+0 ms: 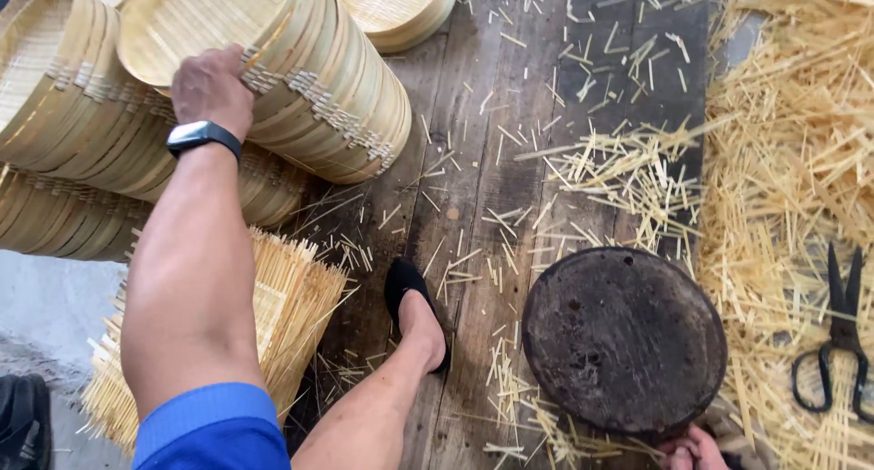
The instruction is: The person sits on the floor of a bamboo workshop and assembles round bamboo sieves. They trim protruding bamboo strips with scissors, press the woven mat into a round bamboo frame, fit a rim ring over the edge, and set finished sieves aside with a stack of completed ones.
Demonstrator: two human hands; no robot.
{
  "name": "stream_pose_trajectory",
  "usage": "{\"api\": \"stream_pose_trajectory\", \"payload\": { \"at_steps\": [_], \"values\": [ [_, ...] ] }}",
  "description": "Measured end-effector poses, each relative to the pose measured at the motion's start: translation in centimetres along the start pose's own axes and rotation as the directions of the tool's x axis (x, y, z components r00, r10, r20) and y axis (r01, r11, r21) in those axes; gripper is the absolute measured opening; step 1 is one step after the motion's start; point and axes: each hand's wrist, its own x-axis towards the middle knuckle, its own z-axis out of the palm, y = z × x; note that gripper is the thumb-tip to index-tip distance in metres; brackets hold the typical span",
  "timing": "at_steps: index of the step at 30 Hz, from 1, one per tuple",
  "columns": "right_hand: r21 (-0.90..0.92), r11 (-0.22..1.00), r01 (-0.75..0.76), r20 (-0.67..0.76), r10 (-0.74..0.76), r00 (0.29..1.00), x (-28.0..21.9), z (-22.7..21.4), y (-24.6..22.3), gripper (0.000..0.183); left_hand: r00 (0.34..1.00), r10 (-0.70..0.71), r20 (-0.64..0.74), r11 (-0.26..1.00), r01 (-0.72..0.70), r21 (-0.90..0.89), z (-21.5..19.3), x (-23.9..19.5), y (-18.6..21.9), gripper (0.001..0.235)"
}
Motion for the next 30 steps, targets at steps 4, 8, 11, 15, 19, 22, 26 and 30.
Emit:
{"api": "stream_pose_trajectory", "payload": {
  "at_steps": [4,8,11,15,19,22,26,30],
  "values": [
    [-0.079,0.991,0.112,-0.113,-0.120,0.986,-3.0,1.7,-3.4,0.060,0.999,-0.023,0.041,0.999,0.025,-0.046,-0.5,-0.7,-0.2,0.022],
    [-0.067,0.988,0.142,-0.107,-0.149,0.983,-3.1,2.3,-3.7,0.060,0.998,0.003,0.064,0.997,0.002,-0.081,0.1,-0.3,-1.1,0.023],
    [-0.067,0.979,0.194,-0.134,-0.202,0.970,-4.3,2.9,-5.4,0.058,0.998,-0.017,0.064,0.993,0.025,-0.116,-0.7,-1.8,-0.1,0.030],
    [-0.055,0.990,0.131,-0.210,-0.140,0.968,-6.7,5.2,-11.8,0.045,0.998,0.065,-0.016,0.992,-0.066,-0.108,-1.4,-9.8,-0.4,0.068],
    [-0.029,1.000,0.007,-0.157,-0.012,0.988,-8.6,6.6,-24.7,0.034,0.720,-0.320,0.615,0.924,0.380,0.036,-3.1,-23.7,0.9,0.148],
    [-0.010,0.994,-0.105,-0.082,0.104,0.991,-9.1,8.2,-28.4,0.030,0.507,-0.330,0.796,0.941,0.113,0.319,1.4,-34.5,-5.8,0.096],
    [-0.030,0.984,-0.178,0.019,0.178,0.984,-9.2,10.5,-30.6,0.038,0.578,-0.437,0.690,0.847,0.522,0.099,1.2,-37.7,-9.9,0.096],
    [-0.142,0.974,-0.179,0.130,0.197,0.972,-10.2,10.2,-30.2,0.043,0.682,-0.340,0.648,0.878,0.476,-0.041,0.1,-38.0,-12.5,0.068]
  ]
}}
